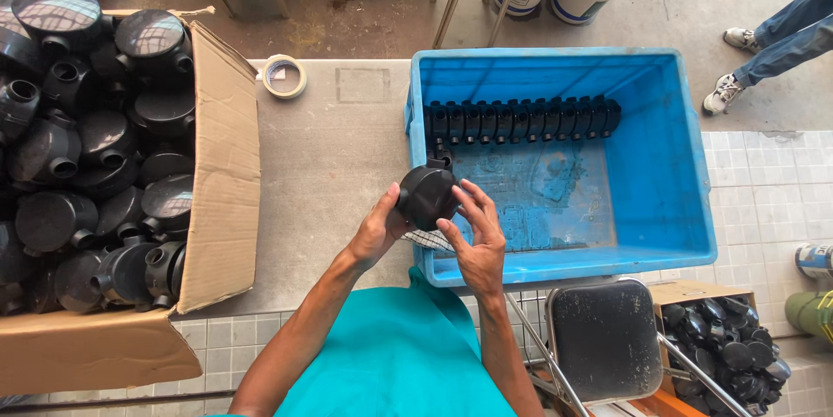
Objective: The person wipes a black plastic part with a cloth, rotating it to clean multiple sides. The part is held over a blue bin containing similar items, and the person continues wiping until the end of the clip.
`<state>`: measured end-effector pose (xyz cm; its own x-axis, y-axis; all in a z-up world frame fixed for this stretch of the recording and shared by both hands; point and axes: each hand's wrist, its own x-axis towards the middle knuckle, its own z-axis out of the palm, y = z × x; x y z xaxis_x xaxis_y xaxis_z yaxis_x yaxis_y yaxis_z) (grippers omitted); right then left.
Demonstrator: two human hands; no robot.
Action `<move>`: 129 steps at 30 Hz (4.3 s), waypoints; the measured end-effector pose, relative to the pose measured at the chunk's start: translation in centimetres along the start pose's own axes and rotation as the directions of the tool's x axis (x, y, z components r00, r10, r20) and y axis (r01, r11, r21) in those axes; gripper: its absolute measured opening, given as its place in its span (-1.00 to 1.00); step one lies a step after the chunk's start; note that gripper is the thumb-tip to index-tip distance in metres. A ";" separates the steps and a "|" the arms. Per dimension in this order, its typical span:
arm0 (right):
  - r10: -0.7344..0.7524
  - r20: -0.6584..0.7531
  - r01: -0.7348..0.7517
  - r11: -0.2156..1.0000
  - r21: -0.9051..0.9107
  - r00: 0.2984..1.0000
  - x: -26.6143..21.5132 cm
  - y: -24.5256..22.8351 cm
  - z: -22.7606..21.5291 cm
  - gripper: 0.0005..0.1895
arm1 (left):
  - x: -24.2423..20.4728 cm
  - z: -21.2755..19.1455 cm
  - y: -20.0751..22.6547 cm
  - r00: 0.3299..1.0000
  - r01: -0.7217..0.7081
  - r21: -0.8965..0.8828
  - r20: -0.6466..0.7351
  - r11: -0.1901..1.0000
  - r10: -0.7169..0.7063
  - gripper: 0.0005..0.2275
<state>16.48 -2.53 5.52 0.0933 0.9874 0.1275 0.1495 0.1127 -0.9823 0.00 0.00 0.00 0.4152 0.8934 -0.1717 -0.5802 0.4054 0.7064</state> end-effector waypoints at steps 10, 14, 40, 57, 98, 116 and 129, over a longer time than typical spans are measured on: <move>0.117 0.004 -0.116 0.985 0.127 0.993 -0.1 0.7 0.0 -0.37 | -0.4 0.1 0.5 0.985 0.038 0.143 -0.174 0.989 -0.012 -0.47; 0.085 0.008 -0.085 0.989 0.123 0.996 -0.1 0.7 0.3 -0.36 | -0.5 0.2 0.5 0.977 0.024 0.096 -0.212 0.995 -0.003 -0.55; -0.147 0.616 0.607 0.449 -0.656 0.774 0.1 12.3 3.9 -0.61 | -5.6 -4.2 1.4 0.858 -0.227 -0.058 -0.485 0.972 0.171 -0.67; 0.434 0.129 -0.450 0.819 0.356 0.892 0.4 1.9 -0.8 -0.65 | -2.0 2.1 1.7 0.925 -0.099 0.017 -0.368 0.995 0.098 -0.64; 0.740 0.129 -0.297 0.414 -0.860 0.660 10.9 29.5 -8.1 -0.39 | 9.3 1.2 -8.9 0.879 0.110 -0.062 -0.460 0.992 -0.126 -0.72; 0.575 0.528 -0.656 0.754 -0.046 0.624 8.9 7.9 -12.7 -0.83 | 7.9 2.5 -6.5 0.843 0.037 0.025 -0.538 0.999 -0.018 -0.74; 0.111 0.285 -0.096 0.993 -0.067 0.952 3.3 -1.4 -7.5 -0.85 | 1.4 2.9 -1.8 0.864 -0.109 -0.067 -0.499 0.992 0.061 -0.79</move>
<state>23.96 -0.25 8.38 -0.1746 0.9843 -0.0270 0.2054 0.0096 -0.9786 3.68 -0.06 0.45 -0.0268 0.8937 -0.4479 -0.6680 0.3174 0.6731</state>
